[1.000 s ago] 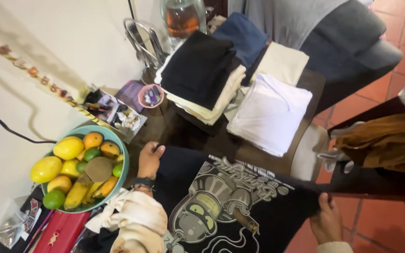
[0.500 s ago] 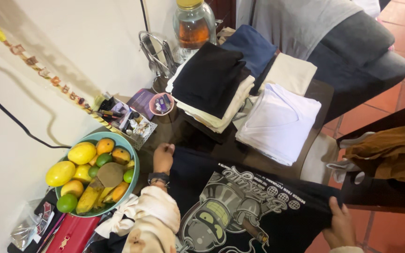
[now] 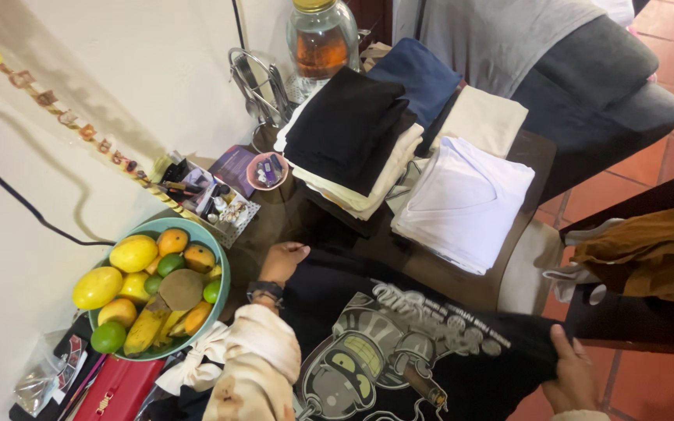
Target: The person folds a black t-shirt on a table, aligns the sleeves, and places it onto a stack of folded shirts. The person then picks up a pair of black socks and begins folding them together.
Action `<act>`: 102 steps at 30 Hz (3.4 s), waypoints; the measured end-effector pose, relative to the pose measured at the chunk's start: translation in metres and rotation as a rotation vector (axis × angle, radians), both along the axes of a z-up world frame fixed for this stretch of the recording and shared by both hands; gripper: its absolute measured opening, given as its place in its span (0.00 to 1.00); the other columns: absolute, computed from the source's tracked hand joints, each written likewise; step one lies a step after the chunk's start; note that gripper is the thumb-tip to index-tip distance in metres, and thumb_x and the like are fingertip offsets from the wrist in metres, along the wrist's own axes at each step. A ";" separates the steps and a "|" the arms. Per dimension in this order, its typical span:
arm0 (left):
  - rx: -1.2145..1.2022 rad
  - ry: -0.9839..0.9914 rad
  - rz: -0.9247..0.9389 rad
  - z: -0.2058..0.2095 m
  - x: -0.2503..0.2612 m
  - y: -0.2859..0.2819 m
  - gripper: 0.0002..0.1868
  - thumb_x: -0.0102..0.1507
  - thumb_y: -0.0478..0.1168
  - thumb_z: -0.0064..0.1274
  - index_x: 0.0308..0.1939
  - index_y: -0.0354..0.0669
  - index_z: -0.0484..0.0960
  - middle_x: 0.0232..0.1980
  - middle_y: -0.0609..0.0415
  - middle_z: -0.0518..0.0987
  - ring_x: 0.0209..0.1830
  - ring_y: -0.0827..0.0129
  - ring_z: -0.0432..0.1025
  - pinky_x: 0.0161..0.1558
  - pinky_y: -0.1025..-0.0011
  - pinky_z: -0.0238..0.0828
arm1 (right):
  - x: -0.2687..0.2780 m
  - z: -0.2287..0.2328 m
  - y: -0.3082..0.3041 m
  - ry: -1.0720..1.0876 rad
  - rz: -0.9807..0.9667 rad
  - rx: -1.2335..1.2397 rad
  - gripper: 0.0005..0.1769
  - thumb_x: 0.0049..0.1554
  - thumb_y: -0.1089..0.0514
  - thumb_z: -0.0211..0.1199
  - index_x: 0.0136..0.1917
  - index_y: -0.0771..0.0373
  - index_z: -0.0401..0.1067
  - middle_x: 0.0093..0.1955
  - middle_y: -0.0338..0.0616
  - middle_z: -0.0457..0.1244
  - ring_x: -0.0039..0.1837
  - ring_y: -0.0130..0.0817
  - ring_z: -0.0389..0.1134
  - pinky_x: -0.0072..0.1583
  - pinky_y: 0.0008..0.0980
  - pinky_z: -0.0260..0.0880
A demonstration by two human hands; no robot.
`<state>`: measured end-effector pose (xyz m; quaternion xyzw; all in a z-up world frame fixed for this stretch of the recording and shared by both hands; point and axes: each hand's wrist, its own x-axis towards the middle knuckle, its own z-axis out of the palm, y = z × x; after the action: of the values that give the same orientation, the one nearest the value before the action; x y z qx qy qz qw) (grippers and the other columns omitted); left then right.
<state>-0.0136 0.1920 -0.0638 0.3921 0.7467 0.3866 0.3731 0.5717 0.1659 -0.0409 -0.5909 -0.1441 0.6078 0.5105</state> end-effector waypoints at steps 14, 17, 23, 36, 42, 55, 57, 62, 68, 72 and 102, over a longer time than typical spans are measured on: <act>0.259 -0.409 0.258 -0.007 0.002 0.034 0.12 0.62 0.40 0.62 0.46 0.37 0.87 0.38 0.60 0.81 0.36 0.77 0.70 0.41 0.76 0.68 | -0.016 0.025 -0.003 -0.175 -0.101 0.151 0.11 0.72 0.53 0.57 0.61 0.60 0.72 0.54 0.39 0.67 0.49 0.31 0.69 0.50 0.35 0.72; 0.074 -0.142 0.021 0.003 0.008 0.033 0.12 0.61 0.39 0.67 0.39 0.32 0.87 0.33 0.55 0.83 0.32 0.73 0.73 0.38 0.73 0.70 | -0.016 0.017 0.000 -0.213 -0.106 0.134 0.11 0.72 0.53 0.57 0.62 0.61 0.72 0.53 0.39 0.68 0.50 0.30 0.69 0.49 0.33 0.70; 0.353 0.107 0.206 -0.010 0.016 0.048 0.09 0.60 0.38 0.62 0.39 0.34 0.87 0.32 0.57 0.84 0.32 0.74 0.76 0.39 0.73 0.72 | -0.009 -0.003 -0.001 -0.236 -0.148 0.122 0.11 0.70 0.54 0.59 0.61 0.61 0.73 0.53 0.38 0.69 0.51 0.29 0.70 0.54 0.30 0.72; 0.090 0.020 0.041 -0.010 0.007 0.040 0.21 0.50 0.41 0.73 0.40 0.30 0.86 0.35 0.51 0.86 0.33 0.70 0.78 0.41 0.72 0.74 | -0.005 -0.014 0.003 -0.178 -0.134 0.176 0.09 0.69 0.57 0.60 0.57 0.64 0.73 0.52 0.40 0.69 0.52 0.30 0.70 0.57 0.31 0.73; 0.248 0.067 0.296 0.017 0.019 0.055 0.17 0.55 0.43 0.71 0.41 0.32 0.89 0.35 0.49 0.86 0.32 0.71 0.78 0.40 0.71 0.73 | 0.002 -0.021 0.014 -0.333 -0.085 0.106 0.09 0.67 0.56 0.64 0.55 0.64 0.76 0.47 0.38 0.68 0.44 0.26 0.66 0.42 0.26 0.64; 0.252 -0.905 0.384 0.015 0.029 0.080 0.21 0.71 0.38 0.42 0.67 0.30 0.64 0.53 0.33 0.85 0.51 0.44 0.81 0.49 0.53 0.82 | 0.016 -0.034 0.031 -0.174 -0.020 0.025 0.13 0.69 0.57 0.62 0.59 0.69 0.66 0.49 0.48 0.68 0.53 0.36 0.74 0.40 0.26 0.60; 0.293 -0.894 0.351 0.002 0.036 0.080 0.23 0.71 0.36 0.43 0.68 0.33 0.60 0.61 0.34 0.81 0.58 0.48 0.77 0.56 0.55 0.75 | 0.009 -0.030 0.030 -0.122 -0.018 0.036 0.15 0.68 0.57 0.58 0.63 0.69 0.65 0.55 0.49 0.67 0.59 0.40 0.71 0.52 0.32 0.67; 0.379 -0.630 0.234 -0.001 0.060 0.073 0.35 0.66 0.32 0.47 0.76 0.48 0.54 0.76 0.38 0.66 0.72 0.60 0.63 0.69 0.57 0.57 | -0.023 -0.014 0.029 -0.031 0.078 0.049 0.25 0.66 0.57 0.51 0.73 0.69 0.58 0.72 0.57 0.60 0.74 0.48 0.62 0.71 0.49 0.60; 0.525 -0.387 0.153 0.029 0.090 0.051 0.44 0.66 0.30 0.50 0.82 0.49 0.45 0.79 0.39 0.58 0.70 0.57 0.66 0.68 0.64 0.66 | -0.043 0.005 0.021 -0.059 0.183 0.016 0.36 0.64 0.59 0.53 0.83 0.61 0.48 0.79 0.57 0.52 0.77 0.49 0.57 0.71 0.48 0.63; 0.549 -0.128 0.090 0.069 0.125 0.000 0.41 0.65 0.31 0.53 0.79 0.44 0.52 0.81 0.41 0.51 0.71 0.55 0.65 0.66 0.64 0.68 | -0.054 0.001 0.007 -0.237 0.251 0.182 0.42 0.62 0.61 0.55 0.84 0.57 0.40 0.80 0.53 0.53 0.78 0.42 0.56 0.73 0.40 0.61; -0.579 0.746 1.444 0.025 0.434 -0.480 0.39 0.62 0.61 0.54 0.70 0.41 0.69 0.65 0.41 0.71 0.64 0.43 0.62 0.60 0.41 0.56 | -0.074 0.010 -0.102 -1.116 1.500 1.443 0.38 0.57 0.43 0.62 0.77 0.55 0.61 0.81 0.51 0.52 0.82 0.58 0.49 0.74 0.73 0.42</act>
<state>0.4208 -0.2875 -0.0389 -0.1876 0.9561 0.1695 -0.1484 0.4975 0.0637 -0.0312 -0.1172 -0.9686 0.1912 0.1077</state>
